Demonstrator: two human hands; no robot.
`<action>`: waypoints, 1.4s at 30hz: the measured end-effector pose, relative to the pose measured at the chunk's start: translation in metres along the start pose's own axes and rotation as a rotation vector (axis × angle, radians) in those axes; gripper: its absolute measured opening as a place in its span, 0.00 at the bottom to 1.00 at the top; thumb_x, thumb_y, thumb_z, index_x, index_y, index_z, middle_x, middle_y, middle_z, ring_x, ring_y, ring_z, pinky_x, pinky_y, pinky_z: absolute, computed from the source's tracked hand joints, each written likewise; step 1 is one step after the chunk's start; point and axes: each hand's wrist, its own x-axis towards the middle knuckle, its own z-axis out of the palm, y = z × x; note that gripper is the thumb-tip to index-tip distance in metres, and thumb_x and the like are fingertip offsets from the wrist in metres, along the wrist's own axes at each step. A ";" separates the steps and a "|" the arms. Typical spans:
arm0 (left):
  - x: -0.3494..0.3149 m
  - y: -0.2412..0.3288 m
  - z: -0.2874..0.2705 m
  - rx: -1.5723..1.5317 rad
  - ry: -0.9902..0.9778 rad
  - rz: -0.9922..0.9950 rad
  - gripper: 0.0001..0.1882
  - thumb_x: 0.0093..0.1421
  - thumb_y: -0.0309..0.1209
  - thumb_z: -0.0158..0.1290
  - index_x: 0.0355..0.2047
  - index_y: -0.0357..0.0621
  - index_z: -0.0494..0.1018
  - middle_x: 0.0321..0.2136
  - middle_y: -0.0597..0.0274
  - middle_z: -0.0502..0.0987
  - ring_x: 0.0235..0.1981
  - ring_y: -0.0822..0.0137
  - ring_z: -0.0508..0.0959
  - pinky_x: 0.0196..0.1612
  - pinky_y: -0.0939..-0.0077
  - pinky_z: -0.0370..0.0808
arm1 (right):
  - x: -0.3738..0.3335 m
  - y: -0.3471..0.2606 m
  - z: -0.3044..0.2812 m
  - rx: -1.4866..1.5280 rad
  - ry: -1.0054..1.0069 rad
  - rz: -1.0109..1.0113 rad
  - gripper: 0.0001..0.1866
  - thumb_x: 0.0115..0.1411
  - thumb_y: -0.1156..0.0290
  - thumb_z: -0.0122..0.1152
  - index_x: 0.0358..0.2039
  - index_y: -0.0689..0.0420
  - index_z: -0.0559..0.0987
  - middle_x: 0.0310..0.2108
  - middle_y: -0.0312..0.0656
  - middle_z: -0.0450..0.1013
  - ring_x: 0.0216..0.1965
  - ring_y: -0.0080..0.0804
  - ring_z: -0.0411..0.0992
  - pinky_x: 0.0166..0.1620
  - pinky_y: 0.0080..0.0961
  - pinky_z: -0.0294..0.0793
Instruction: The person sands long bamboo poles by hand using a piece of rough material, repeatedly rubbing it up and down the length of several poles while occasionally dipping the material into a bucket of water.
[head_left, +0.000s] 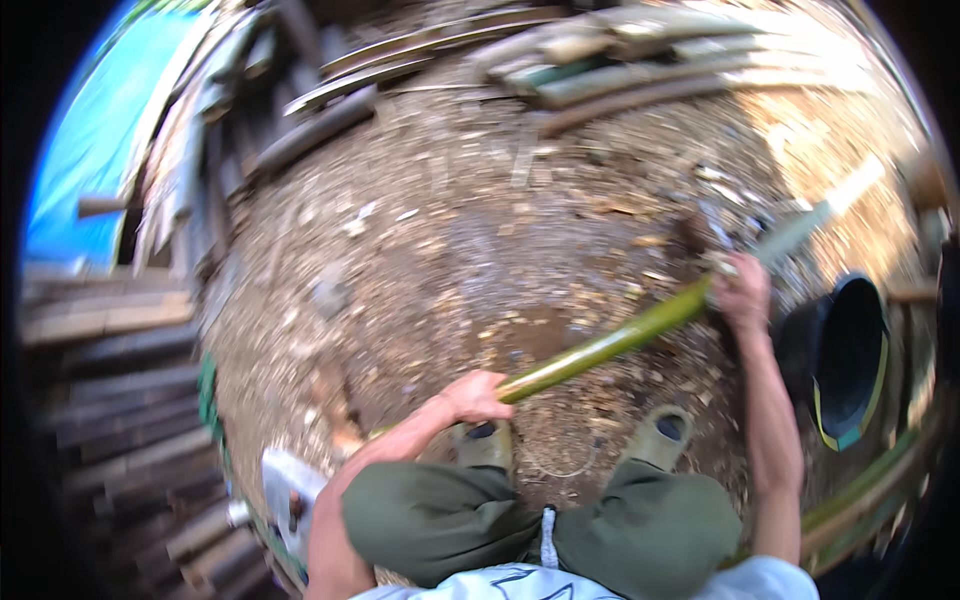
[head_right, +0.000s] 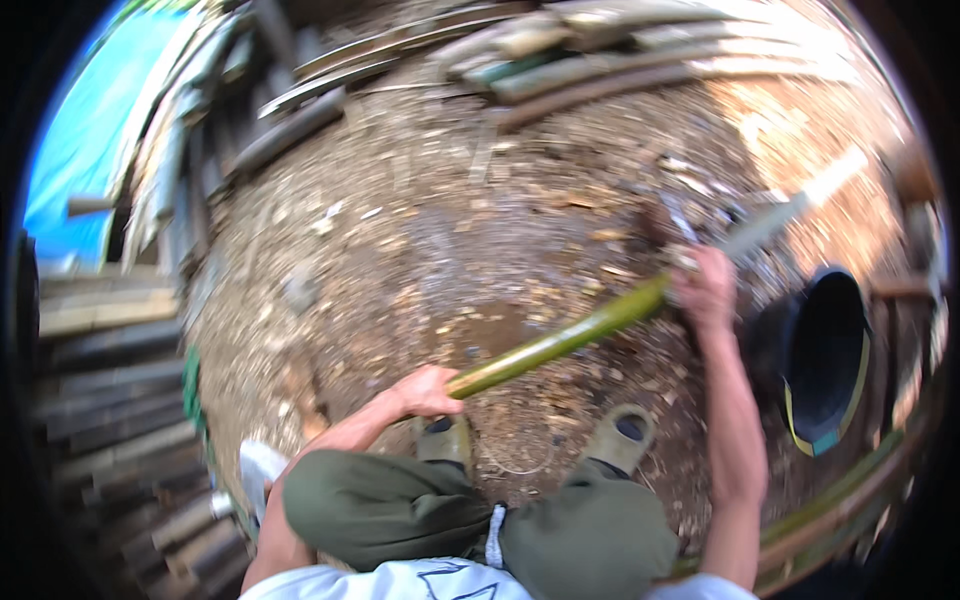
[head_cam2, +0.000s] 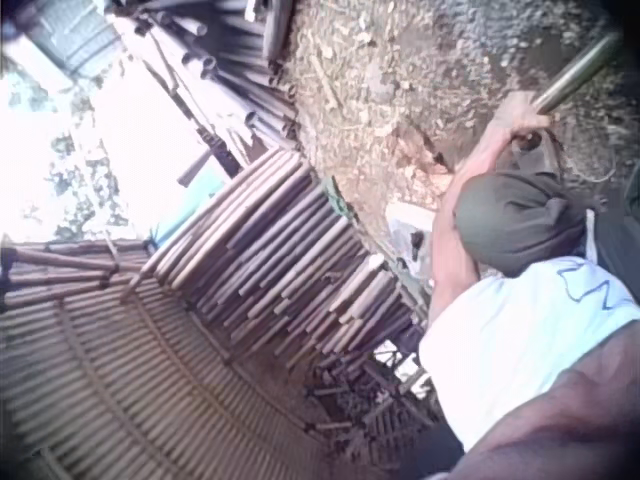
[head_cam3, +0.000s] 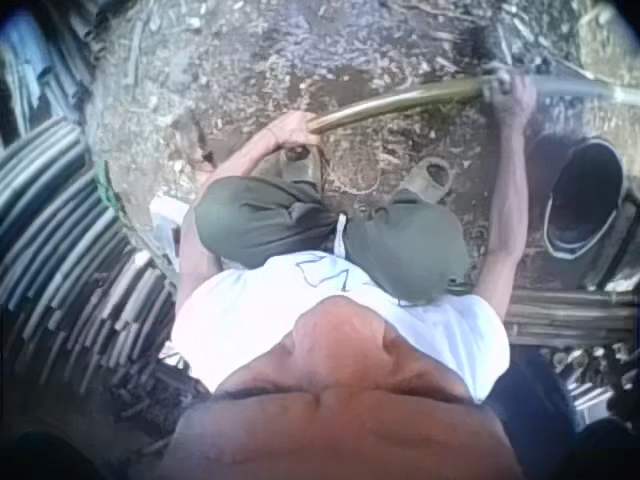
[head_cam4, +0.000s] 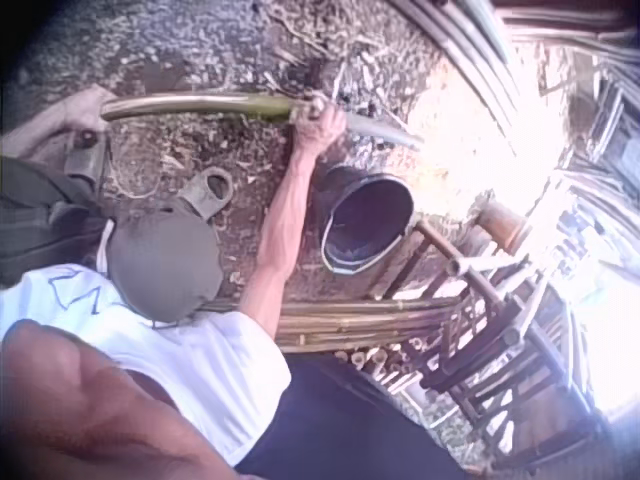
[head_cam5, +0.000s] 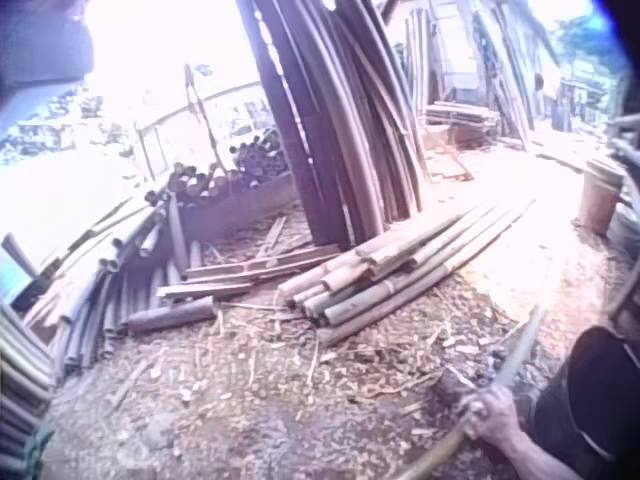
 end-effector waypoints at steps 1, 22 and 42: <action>-0.012 -0.010 -0.004 0.029 -0.038 -0.069 0.26 0.47 0.48 0.61 0.42 0.46 0.77 0.25 0.49 0.81 0.29 0.50 0.82 0.37 0.54 0.78 | -0.004 0.020 -0.011 0.042 -0.115 0.098 0.12 0.53 0.76 0.66 0.40 0.60 0.80 0.36 0.48 0.77 0.40 0.50 0.75 0.46 0.42 0.75; -0.011 -0.010 -0.034 0.383 0.326 0.137 0.47 0.49 0.46 0.66 0.66 0.42 0.60 0.59 0.43 0.69 0.59 0.44 0.70 0.64 0.56 0.66 | -0.106 0.189 -0.181 0.570 -0.192 1.557 0.16 0.60 0.61 0.69 0.40 0.58 0.76 0.32 0.42 0.77 0.27 0.33 0.78 0.31 0.38 0.83; 0.030 0.001 -0.025 0.351 0.350 -0.027 0.19 0.48 0.36 0.62 0.41 0.47 0.75 0.35 0.49 0.82 0.39 0.45 0.81 0.45 0.52 0.77 | 0.025 0.083 -0.076 0.295 -0.114 0.567 0.08 0.58 0.73 0.63 0.39 0.57 0.81 0.37 0.41 0.79 0.38 0.33 0.77 0.46 0.33 0.78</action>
